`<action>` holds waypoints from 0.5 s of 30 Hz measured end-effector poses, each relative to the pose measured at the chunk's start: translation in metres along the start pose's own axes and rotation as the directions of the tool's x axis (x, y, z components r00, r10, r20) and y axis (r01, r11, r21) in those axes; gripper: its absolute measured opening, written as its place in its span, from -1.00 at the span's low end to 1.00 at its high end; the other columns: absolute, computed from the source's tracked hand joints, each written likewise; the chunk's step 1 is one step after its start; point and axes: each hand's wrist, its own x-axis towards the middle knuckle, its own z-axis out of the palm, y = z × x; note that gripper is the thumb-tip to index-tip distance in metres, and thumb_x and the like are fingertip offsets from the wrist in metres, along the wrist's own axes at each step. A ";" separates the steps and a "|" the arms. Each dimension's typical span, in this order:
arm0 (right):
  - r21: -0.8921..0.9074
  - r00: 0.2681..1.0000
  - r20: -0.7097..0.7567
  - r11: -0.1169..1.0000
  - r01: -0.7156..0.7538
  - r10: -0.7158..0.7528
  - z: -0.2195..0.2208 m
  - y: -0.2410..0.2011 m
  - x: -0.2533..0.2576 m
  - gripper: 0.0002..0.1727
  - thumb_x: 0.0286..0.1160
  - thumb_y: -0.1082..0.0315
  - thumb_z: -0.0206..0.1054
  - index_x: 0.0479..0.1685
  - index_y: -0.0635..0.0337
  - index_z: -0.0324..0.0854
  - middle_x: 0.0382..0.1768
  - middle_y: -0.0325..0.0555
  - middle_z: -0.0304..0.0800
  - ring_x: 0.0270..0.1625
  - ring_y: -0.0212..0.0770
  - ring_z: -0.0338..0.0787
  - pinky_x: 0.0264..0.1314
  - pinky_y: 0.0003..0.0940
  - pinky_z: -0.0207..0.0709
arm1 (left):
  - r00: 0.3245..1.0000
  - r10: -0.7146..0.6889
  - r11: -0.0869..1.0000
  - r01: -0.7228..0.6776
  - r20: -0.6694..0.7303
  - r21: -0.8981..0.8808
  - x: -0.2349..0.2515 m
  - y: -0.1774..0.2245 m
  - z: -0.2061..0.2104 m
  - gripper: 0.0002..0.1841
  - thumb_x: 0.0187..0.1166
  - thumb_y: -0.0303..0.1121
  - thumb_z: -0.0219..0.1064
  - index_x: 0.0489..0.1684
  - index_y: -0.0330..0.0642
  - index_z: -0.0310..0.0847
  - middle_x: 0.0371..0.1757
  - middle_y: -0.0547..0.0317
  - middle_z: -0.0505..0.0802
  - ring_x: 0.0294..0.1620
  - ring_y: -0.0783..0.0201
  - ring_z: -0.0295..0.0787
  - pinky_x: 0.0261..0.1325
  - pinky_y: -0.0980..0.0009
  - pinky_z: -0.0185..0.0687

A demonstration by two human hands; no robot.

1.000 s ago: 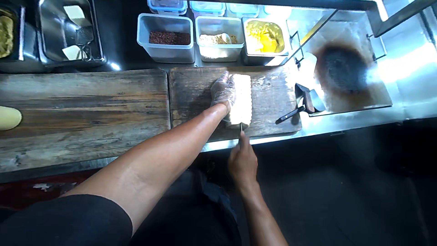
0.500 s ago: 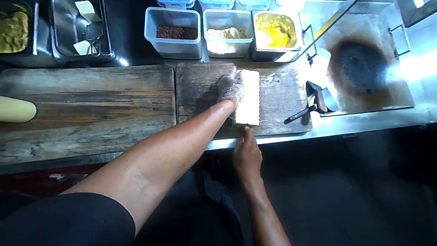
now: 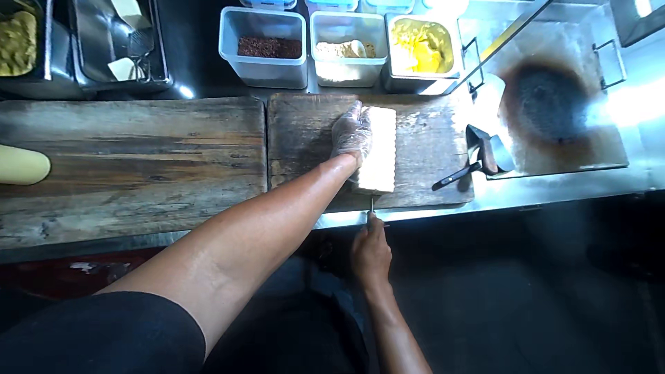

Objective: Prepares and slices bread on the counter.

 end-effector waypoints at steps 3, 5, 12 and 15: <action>-0.007 1.000 0.014 1.000 0.013 -0.013 0.001 -0.009 0.028 -0.56 0.72 0.28 0.06 0.52 0.17 0.35 0.03 0.15 0.74 -0.41 0.10 0.83 -0.46 0.07 0.71 | 1.000 -0.010 1.000 0.010 0.006 0.026 -0.001 0.002 0.000 -0.50 0.85 -0.04 0.01 0.67 0.02 0.49 0.51 0.13 0.74 0.59 0.20 0.58 0.69 0.12 0.35; -0.019 0.996 0.083 1.000 -0.017 0.019 -0.005 -0.014 0.026 -0.53 0.75 0.25 0.04 0.59 0.10 0.29 0.07 0.15 0.71 -0.38 0.11 0.83 -0.42 0.09 0.72 | 1.000 -0.011 0.999 0.011 -0.005 0.043 0.000 0.001 -0.001 -0.51 0.85 -0.05 0.03 0.65 0.02 0.52 0.47 0.13 0.77 0.56 0.19 0.61 0.66 0.11 0.38; 0.020 1.000 0.025 1.000 0.001 -0.002 0.006 -0.010 0.025 -0.55 0.70 0.29 0.09 0.52 0.21 0.36 0.01 0.16 0.76 -0.40 0.10 0.84 -0.42 0.08 0.73 | 1.000 -0.002 0.998 0.002 0.002 0.055 -0.002 0.003 0.000 -0.51 0.85 -0.04 0.02 0.65 0.03 0.51 0.48 0.13 0.76 0.56 0.20 0.60 0.67 0.11 0.37; 0.000 0.994 0.107 1.000 -0.026 0.026 -0.003 -0.017 0.026 -0.51 0.74 0.26 0.04 0.61 0.15 0.26 0.03 0.17 0.72 -0.39 0.10 0.84 -0.40 0.07 0.74 | 1.000 0.013 0.998 -0.013 0.002 0.065 0.001 0.001 0.001 -0.52 0.85 -0.04 0.01 0.63 0.04 0.54 0.46 0.15 0.77 0.54 0.22 0.62 0.67 0.12 0.38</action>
